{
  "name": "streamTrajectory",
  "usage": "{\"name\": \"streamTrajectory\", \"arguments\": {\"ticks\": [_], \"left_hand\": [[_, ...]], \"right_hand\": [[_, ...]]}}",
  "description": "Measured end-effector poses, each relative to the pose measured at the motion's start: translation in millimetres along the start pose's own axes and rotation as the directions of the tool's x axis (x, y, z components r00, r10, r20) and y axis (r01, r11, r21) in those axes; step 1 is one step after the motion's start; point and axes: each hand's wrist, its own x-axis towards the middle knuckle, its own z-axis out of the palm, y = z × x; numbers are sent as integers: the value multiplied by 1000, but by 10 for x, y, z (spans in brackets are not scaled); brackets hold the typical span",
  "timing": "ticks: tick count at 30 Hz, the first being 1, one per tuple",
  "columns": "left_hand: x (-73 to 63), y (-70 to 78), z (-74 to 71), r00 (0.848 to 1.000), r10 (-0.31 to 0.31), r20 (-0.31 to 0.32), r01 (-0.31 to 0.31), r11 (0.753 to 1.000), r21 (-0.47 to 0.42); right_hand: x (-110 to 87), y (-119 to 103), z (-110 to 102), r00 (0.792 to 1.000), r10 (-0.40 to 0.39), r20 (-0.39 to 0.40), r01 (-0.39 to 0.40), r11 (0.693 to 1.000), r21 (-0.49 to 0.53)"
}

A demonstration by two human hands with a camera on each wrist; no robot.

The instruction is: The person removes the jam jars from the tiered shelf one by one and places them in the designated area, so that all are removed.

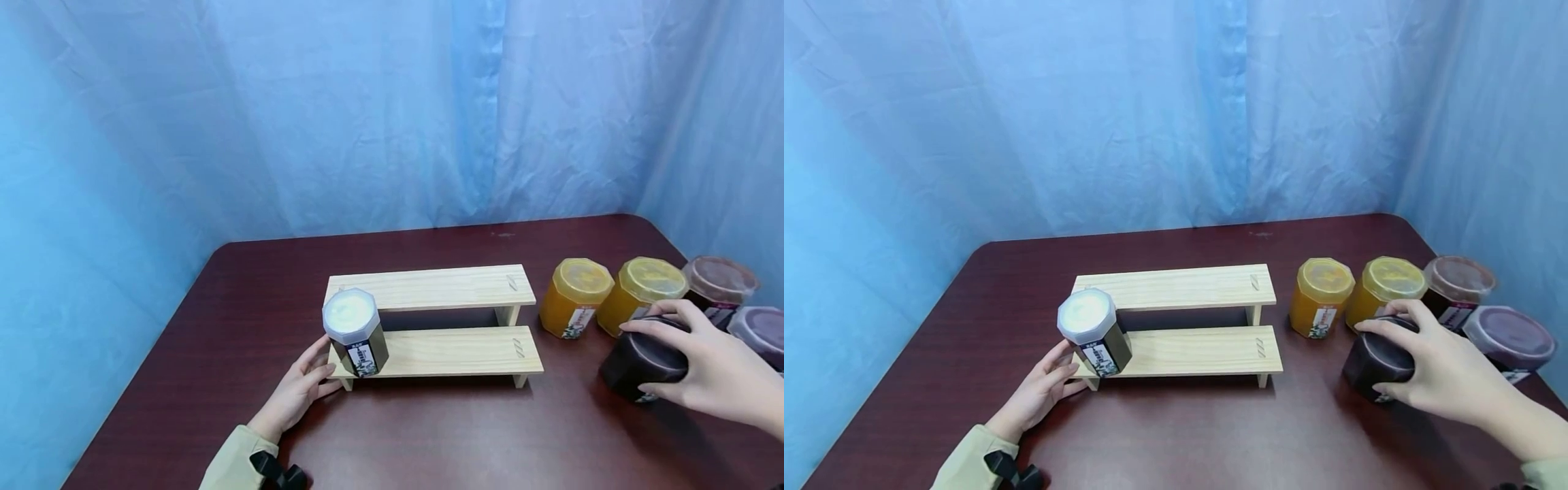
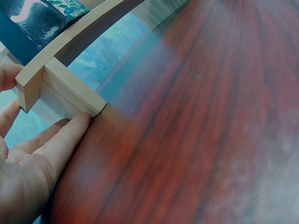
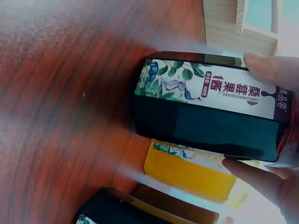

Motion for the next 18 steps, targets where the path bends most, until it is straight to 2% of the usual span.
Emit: {"name": "streamTrajectory", "arguments": {"ticks": [7,18], "left_hand": [[0,10,3,1000,3,-13,-2,1000,19],[5,2,12,1000,-7,-19,8,1000,14]], "right_hand": [[-19,102,12,999,52,13,-52,998,-28],[-12,165,-37,997,62,45,-56,992,-112]]}}
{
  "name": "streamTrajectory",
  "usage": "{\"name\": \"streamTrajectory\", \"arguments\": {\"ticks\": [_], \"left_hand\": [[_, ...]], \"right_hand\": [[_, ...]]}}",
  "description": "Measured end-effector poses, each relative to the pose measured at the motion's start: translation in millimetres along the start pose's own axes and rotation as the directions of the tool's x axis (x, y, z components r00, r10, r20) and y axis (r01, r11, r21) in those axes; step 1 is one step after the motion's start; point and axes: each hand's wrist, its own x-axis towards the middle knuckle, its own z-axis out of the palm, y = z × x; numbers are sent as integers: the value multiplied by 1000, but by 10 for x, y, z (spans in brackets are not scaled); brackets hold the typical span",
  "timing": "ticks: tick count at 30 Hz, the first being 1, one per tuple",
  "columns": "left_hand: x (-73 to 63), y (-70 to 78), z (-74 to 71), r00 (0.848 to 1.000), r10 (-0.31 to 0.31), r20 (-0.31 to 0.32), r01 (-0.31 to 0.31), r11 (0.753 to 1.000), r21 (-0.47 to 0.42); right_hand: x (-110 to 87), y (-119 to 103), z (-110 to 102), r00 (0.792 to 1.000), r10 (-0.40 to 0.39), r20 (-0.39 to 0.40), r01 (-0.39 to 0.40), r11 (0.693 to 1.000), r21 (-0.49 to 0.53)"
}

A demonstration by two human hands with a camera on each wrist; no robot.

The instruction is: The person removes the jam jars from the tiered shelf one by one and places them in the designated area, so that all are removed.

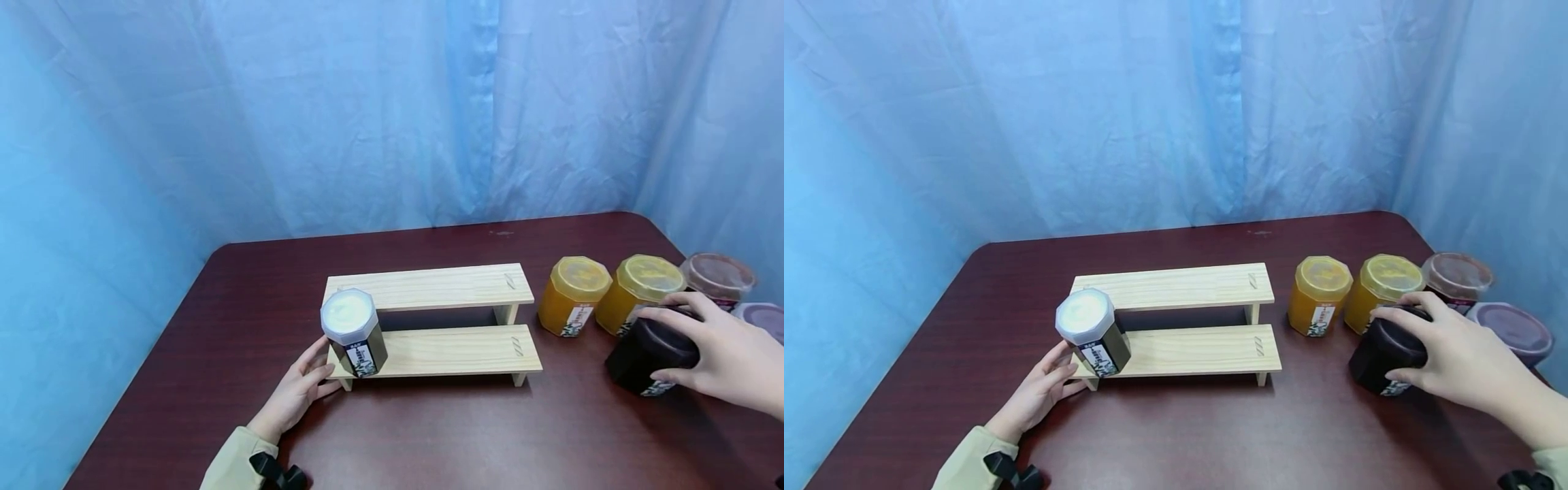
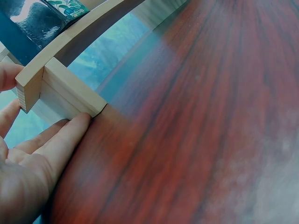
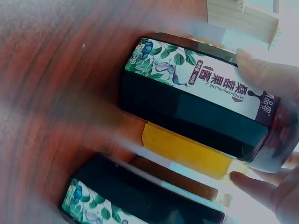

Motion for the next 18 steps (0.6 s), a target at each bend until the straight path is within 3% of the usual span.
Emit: {"name": "streamTrajectory", "arguments": {"ticks": [7,18], "left_hand": [[3,0,-13,1000,3,9,-3,1000,-2],[11,-21,-25,1000,8,26,-8,1000,-4]], "right_hand": [[10,74,-3,996,-63,-68,64,998,1],[-17,115,20,991,-111,-81,113,993,23]]}}
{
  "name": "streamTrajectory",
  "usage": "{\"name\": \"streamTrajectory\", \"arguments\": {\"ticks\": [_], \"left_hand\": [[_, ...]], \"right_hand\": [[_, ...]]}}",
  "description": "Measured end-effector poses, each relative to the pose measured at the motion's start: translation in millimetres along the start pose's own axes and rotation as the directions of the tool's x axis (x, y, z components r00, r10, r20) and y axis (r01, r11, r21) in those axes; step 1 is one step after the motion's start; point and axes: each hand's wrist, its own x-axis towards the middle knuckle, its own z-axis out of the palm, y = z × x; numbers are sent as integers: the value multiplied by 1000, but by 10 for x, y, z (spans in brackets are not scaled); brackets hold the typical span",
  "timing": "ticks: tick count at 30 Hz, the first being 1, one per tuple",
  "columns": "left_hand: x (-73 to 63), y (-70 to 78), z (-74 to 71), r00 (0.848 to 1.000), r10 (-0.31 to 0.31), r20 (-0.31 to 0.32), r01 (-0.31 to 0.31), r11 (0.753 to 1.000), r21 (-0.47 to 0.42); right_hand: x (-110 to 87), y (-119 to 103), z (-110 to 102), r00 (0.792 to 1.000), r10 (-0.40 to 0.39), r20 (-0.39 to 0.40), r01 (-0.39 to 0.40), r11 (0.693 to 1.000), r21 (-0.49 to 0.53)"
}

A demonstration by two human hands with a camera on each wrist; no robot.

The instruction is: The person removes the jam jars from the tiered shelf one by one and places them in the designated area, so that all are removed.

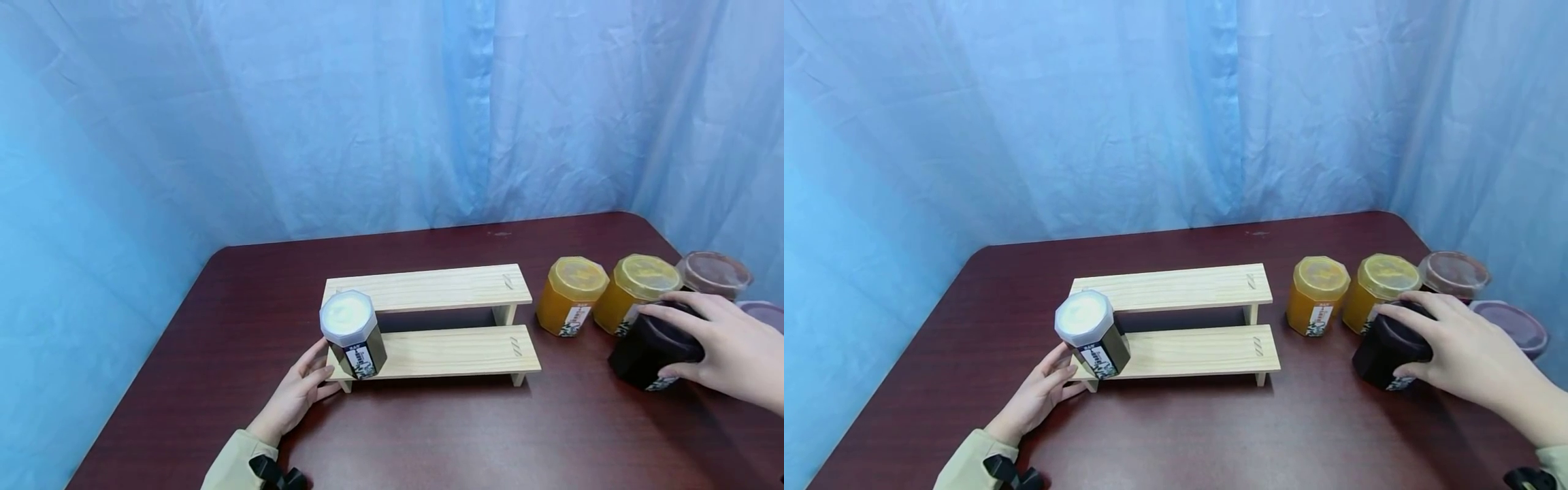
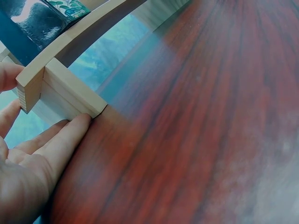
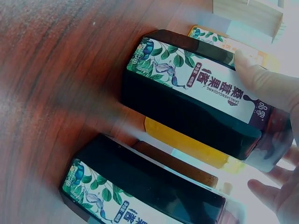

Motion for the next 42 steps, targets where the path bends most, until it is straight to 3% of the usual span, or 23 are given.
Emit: {"name": "streamTrajectory", "arguments": {"ticks": [8,16,23,29,42], "left_hand": [[-2,-13,-2,1000,5,-10,-5,1000,5],[4,9,10,1000,4,-13,-4,1000,5],[-12,8,16,1000,19,-13,-19,1000,3],[-18,9,16,1000,18,-18,-18,1000,6],[26,12,42,999,13,-46,-13,1000,-3]], "right_hand": [[-12,5,24,1000,-2,-13,3,999,37],[101,-32,-9,995,-32,-95,39,997,71],[265,-165,-62,996,34,-80,-23,990,141],[519,-365,-56,994,73,-80,-59,984,169],[1249,-955,28,994,-11,-112,48,940,339]]}}
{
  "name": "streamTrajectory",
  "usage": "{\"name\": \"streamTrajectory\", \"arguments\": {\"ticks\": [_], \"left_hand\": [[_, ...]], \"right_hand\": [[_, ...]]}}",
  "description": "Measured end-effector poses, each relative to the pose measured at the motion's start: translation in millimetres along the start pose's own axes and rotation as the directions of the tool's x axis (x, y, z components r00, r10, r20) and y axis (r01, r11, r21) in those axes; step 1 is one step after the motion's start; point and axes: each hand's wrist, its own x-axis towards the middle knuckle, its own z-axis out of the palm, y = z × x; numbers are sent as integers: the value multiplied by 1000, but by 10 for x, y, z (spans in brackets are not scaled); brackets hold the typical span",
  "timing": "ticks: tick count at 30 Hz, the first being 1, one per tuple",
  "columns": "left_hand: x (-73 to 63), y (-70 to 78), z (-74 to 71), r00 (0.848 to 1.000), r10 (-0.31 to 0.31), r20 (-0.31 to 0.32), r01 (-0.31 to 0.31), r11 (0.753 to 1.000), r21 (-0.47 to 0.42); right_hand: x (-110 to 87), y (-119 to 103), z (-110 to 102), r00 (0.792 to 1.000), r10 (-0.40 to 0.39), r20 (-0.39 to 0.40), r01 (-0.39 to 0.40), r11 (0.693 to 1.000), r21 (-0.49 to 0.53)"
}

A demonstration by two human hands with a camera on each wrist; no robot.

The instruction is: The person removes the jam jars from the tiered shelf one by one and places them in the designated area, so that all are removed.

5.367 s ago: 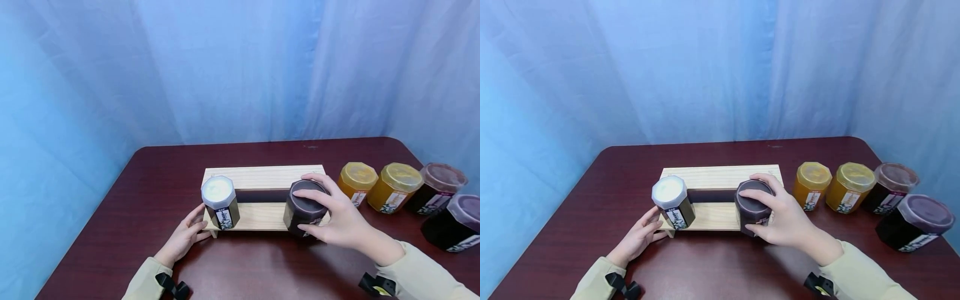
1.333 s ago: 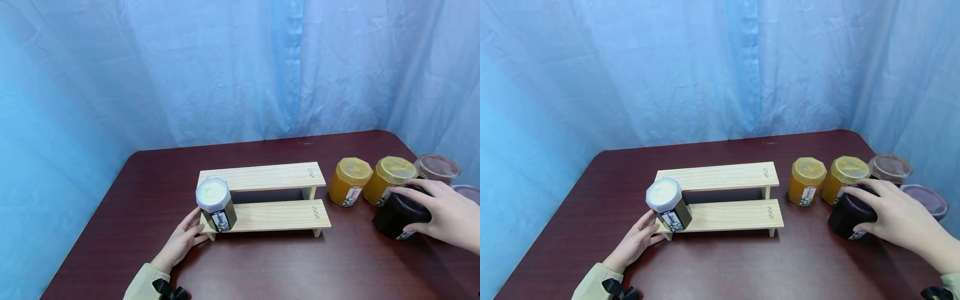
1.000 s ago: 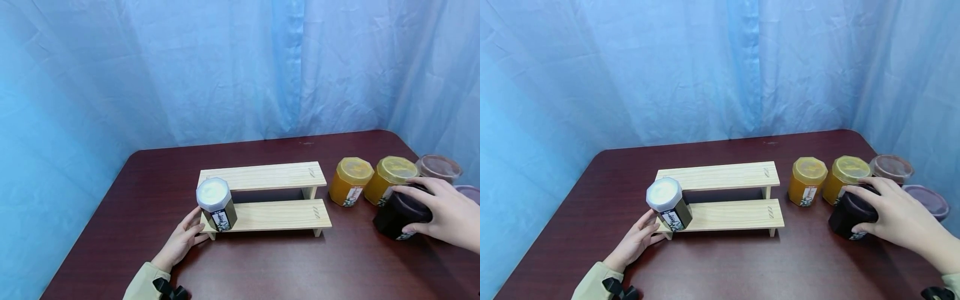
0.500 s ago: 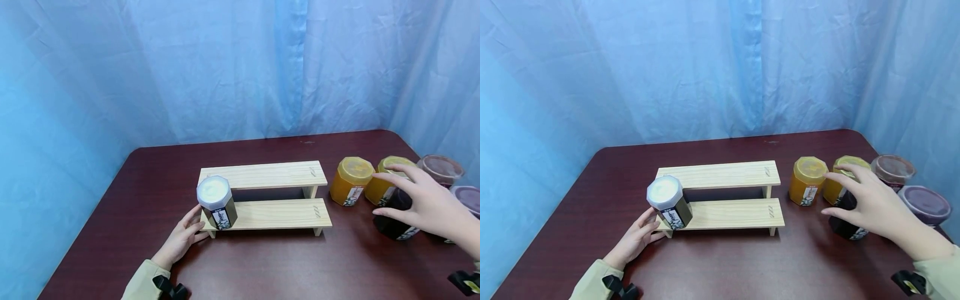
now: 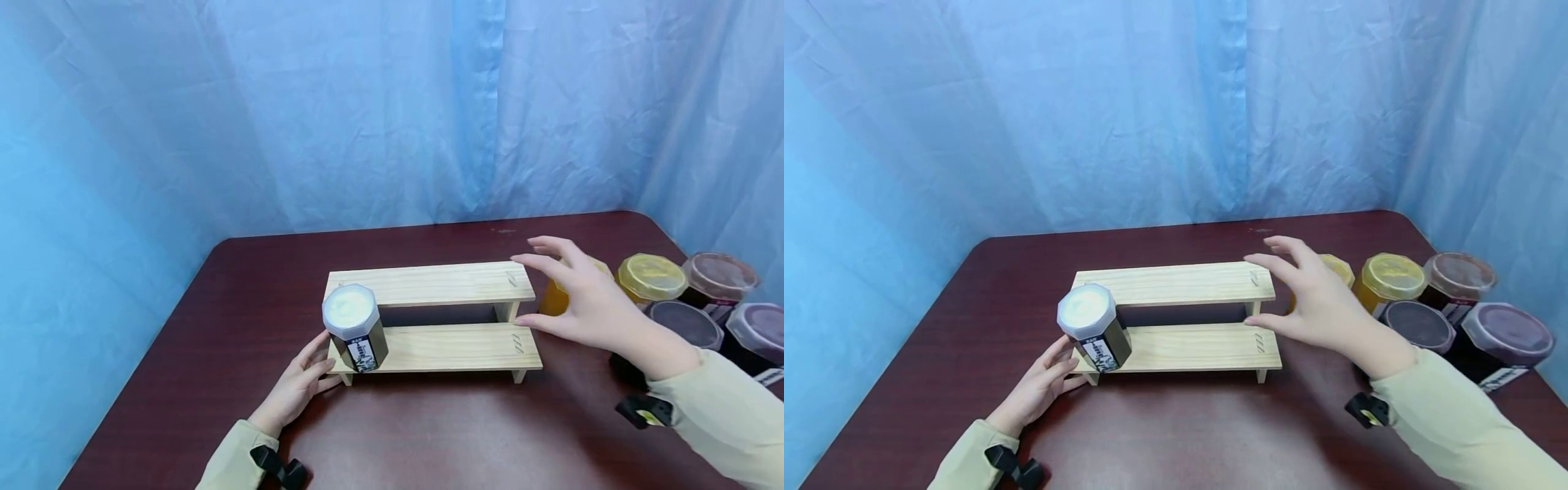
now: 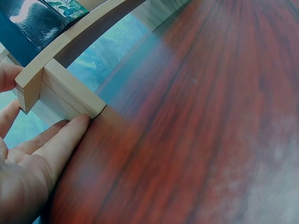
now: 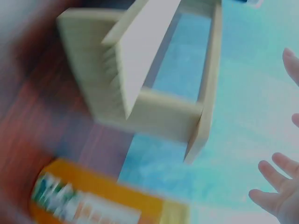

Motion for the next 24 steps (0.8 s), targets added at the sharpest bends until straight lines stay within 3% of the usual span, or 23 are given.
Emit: {"name": "streamTrajectory", "arguments": {"ticks": [9,18,24], "left_hand": [[-6,20,4,1000,2,10,-2,1000,-5],[-15,26,-6,1000,-3,19,3,1000,14],[-16,26,-5,1000,-6,14,6,1000,14]], "right_hand": [[362,-316,253,997,-41,70,30,988,150],[652,-656,464,974,-39,225,-14,973,229],[777,-804,622,967,-109,231,49,967,252]]}}
